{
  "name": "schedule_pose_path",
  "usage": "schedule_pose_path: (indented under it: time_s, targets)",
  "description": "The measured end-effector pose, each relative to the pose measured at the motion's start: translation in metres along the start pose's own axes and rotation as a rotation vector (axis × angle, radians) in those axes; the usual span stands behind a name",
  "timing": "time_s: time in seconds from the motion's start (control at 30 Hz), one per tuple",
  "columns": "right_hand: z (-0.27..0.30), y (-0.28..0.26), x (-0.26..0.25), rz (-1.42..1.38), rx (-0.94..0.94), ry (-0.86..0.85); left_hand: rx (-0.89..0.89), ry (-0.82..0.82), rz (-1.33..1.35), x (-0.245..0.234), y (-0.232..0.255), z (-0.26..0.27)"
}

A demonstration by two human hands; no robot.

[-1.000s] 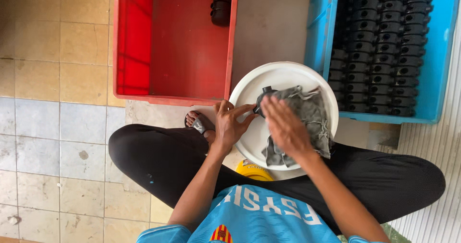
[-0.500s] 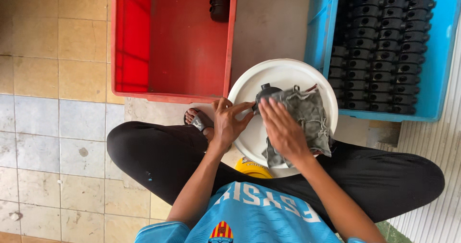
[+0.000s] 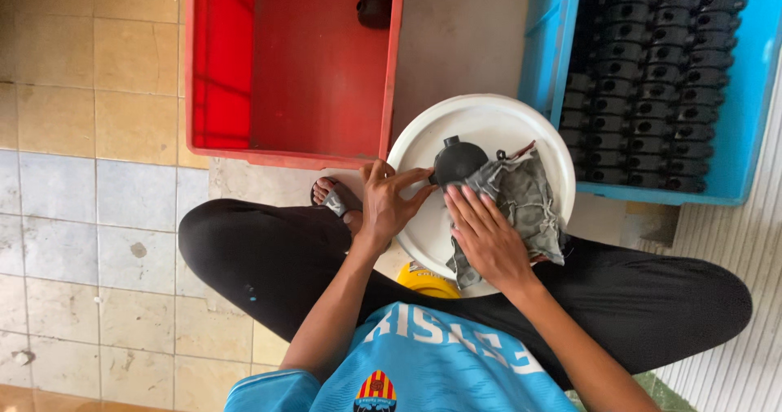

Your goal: The person picks up black plastic components from a blue crate, wipes them with a cloth, and places them into a red crate.

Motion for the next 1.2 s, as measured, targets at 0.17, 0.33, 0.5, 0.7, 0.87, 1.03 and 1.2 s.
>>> schedule_pose_path:
  time_s: [0.17, 0.33, 0.5, 0.7, 0.87, 1.03, 1.2]
  targets:
    - [-0.011, 0.002, 0.005, 0.000, 0.008, -0.008, -0.001, -0.010, -0.018, 0.004, -0.008, 0.003]
    - [-0.017, -0.002, 0.007, 0.010, 0.040, -0.007, 0.000, 0.003, -0.040, 0.002, -0.006, 0.002]
    - [0.021, 0.015, 0.007, -0.042, 0.016, -0.014, -0.011, 0.001, -0.006, 0.000, -0.002, 0.001]
    - [-0.005, 0.051, 0.009, -0.140, 0.095, 0.002, -0.008, -0.003, -0.023, 0.002, -0.003, 0.002]
    - [-0.028, 0.064, 0.011, -0.232, 0.117, -0.008, -0.022, -0.029, -0.018, -0.003, 0.005, -0.001]
    - [-0.008, 0.057, 0.003, -0.247, 0.084, -0.025, -0.032, -0.030, -0.032, -0.002, -0.001, -0.001]
    - [-0.024, 0.066, 0.012, -0.286, 0.077, -0.040, -0.026, -0.048, -0.013, 0.000, -0.003, 0.000]
Point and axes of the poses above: each hand's wrist, its own z-axis away from the middle knuckle, its own x-axis out of the palm, y = z × x, the point moved 2 cm from there along -z, towards the middle knuckle, and after that the axes turned 6 degrees about -x, right-handed, at the moved point
